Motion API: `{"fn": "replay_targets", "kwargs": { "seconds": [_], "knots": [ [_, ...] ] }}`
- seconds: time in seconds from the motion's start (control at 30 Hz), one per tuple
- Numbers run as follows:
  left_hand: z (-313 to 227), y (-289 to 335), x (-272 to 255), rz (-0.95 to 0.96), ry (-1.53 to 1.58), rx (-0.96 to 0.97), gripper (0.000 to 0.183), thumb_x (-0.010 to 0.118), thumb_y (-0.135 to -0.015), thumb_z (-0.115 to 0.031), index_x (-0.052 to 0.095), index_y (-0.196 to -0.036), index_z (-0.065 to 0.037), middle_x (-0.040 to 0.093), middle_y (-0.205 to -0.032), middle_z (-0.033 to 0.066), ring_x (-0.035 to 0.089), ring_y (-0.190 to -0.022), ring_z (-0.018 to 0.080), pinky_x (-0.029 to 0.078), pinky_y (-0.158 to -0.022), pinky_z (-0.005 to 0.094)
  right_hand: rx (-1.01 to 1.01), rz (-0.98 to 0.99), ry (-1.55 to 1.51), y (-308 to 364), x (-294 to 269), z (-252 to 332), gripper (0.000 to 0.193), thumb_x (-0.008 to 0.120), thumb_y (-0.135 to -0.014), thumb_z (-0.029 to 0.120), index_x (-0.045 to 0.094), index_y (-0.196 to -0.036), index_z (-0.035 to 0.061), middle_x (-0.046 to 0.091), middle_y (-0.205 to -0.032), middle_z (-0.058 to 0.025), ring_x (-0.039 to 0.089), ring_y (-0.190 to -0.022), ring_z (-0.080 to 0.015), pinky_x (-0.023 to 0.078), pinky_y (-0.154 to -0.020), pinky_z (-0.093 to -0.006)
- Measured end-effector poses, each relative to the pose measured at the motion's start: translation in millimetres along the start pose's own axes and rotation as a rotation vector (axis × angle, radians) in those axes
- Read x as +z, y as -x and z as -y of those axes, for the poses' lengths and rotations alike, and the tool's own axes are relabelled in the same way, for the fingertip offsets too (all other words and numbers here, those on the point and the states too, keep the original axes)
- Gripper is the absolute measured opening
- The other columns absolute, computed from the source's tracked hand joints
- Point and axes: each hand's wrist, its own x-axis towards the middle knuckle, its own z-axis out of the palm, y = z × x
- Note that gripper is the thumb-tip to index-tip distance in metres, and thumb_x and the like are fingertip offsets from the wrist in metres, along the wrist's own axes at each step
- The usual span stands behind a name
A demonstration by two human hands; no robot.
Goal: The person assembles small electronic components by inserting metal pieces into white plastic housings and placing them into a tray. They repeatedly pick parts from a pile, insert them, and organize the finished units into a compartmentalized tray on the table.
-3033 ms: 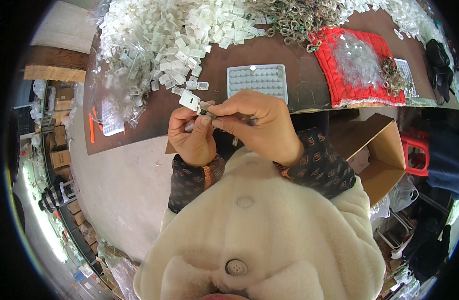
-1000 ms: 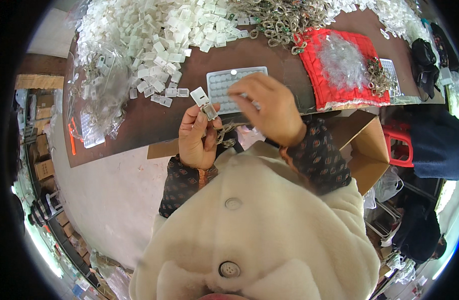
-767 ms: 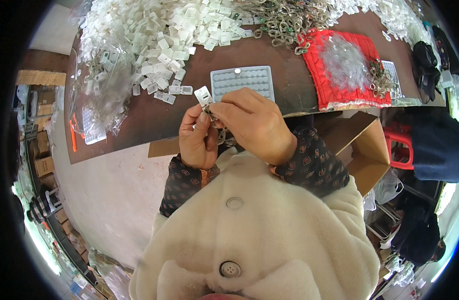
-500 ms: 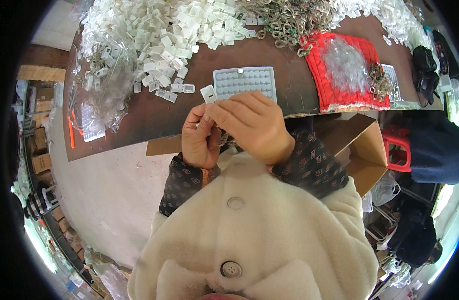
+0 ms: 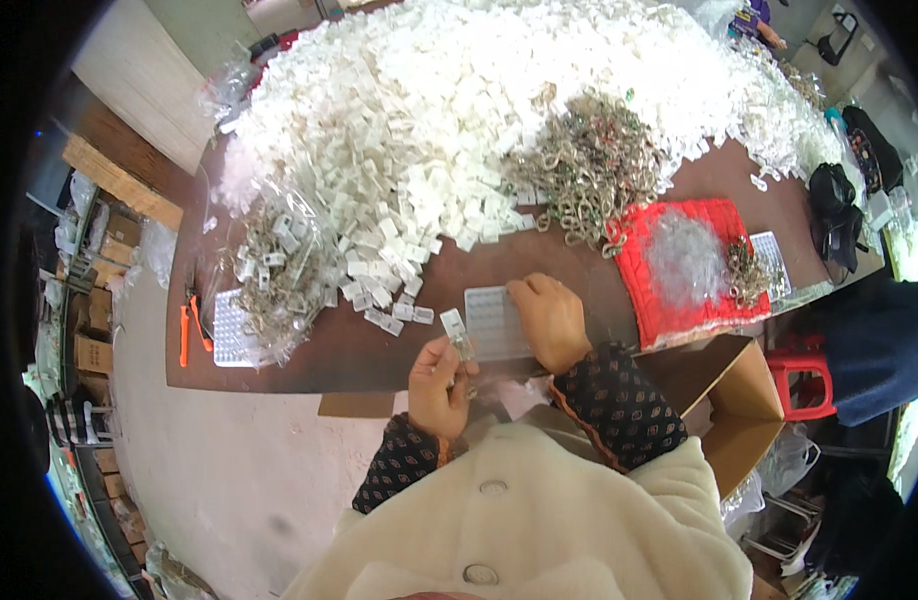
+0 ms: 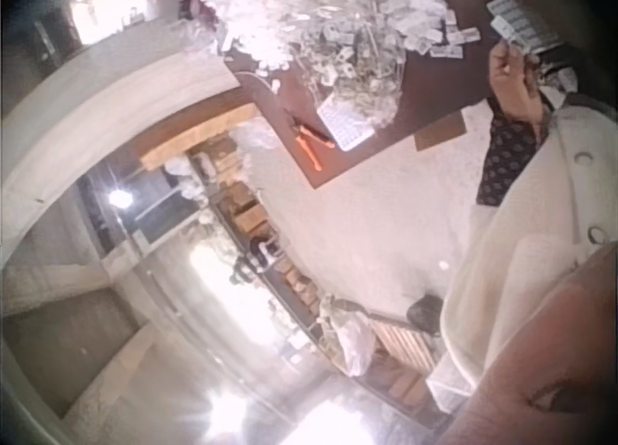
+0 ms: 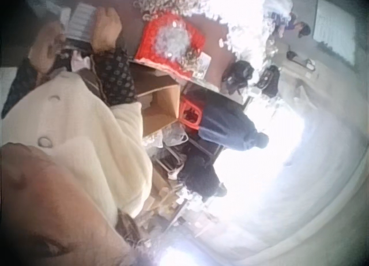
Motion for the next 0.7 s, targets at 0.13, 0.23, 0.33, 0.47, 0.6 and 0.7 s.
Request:
{"fn": "replay_targets", "kwargs": {
  "seconds": [0.13, 0.23, 0.33, 0.47, 0.6, 0.7],
  "knots": [
    [4, 0, -4, -0.005, -0.010, 0.021, 0.022, 0.053, -0.101, -0.008, 0.054, -0.122, -0.002, 0.066, -0.111, 0.0152, 0.056, -0.066, 0.0077, 0.032, -0.042, 0.0176, -0.042, -0.061, -0.103, 0, -14, 12, 0.018, 0.066, -0.084, 0.004, 0.067, -0.101, 0.0050, 0.066, -0.091, -0.0128, 0.066, -0.081, -0.0339, 0.054, -0.069, -0.0411],
    [5, 1, -4, -0.013, 0.017, 0.003, 0.024, 0.054, -0.101, -0.009, 0.054, -0.124, -0.003, 0.067, -0.103, 0.0147, 0.051, -0.060, 0.0059, 0.032, -0.042, 0.0180, -0.173, -0.027, -0.275, 9, -30, 31, 0.020, 0.067, -0.082, 0.002, 0.066, -0.102, 0.0038, 0.065, -0.092, -0.0143, 0.065, -0.080, -0.0346, 0.055, -0.070, -0.0405],
    [5, 3, 0, 0.000, 0.047, 0.017, 0.022, 0.054, -0.101, -0.007, 0.055, -0.123, -0.004, 0.067, -0.095, 0.0132, 0.053, -0.061, 0.0061, 0.033, -0.043, 0.0182, -0.367, -0.061, -0.217, 13, -40, 48, 0.031, 0.068, -0.073, -0.002, 0.064, -0.103, 0.0029, 0.064, -0.097, -0.0127, 0.065, -0.079, -0.0309, 0.055, -0.069, -0.0382],
    [8, 7, 5, -0.047, 0.032, 0.046, 0.020, 0.056, -0.100, -0.006, 0.055, -0.120, -0.004, 0.067, -0.092, 0.0114, 0.054, -0.061, 0.0072, 0.035, -0.044, 0.0187, -0.435, -0.043, -0.148, 15, -42, 63, 0.035, 0.068, -0.068, 0.001, 0.063, -0.103, 0.0026, 0.060, -0.094, -0.0087, 0.061, -0.075, -0.0259, 0.053, -0.066, -0.0359],
    [12, 7, -2, -0.068, 0.074, 0.030, 0.019, 0.058, -0.099, -0.005, 0.056, -0.118, -0.004, 0.067, -0.091, 0.0100, 0.057, -0.063, 0.0086, 0.040, -0.046, 0.0187, -0.480, -0.003, -0.173, 15, -43, 62, 0.033, 0.067, -0.068, 0.005, 0.062, -0.100, 0.0024, 0.058, -0.091, -0.0079, 0.060, -0.075, -0.0248, 0.052, -0.065, -0.0348],
    [12, 6, -9, 0.020, 0.053, 0.058, 0.018, 0.058, -0.099, -0.005, 0.057, -0.117, -0.004, 0.067, -0.094, 0.0091, 0.060, -0.070, 0.0087, 0.044, -0.049, 0.0184, -0.532, 0.024, -0.147, 16, -47, 62, 0.033, 0.067, -0.069, 0.007, 0.062, -0.101, 0.0016, 0.058, -0.091, -0.0078, 0.060, -0.075, -0.0248, 0.051, -0.066, -0.0353]
  ]
}}
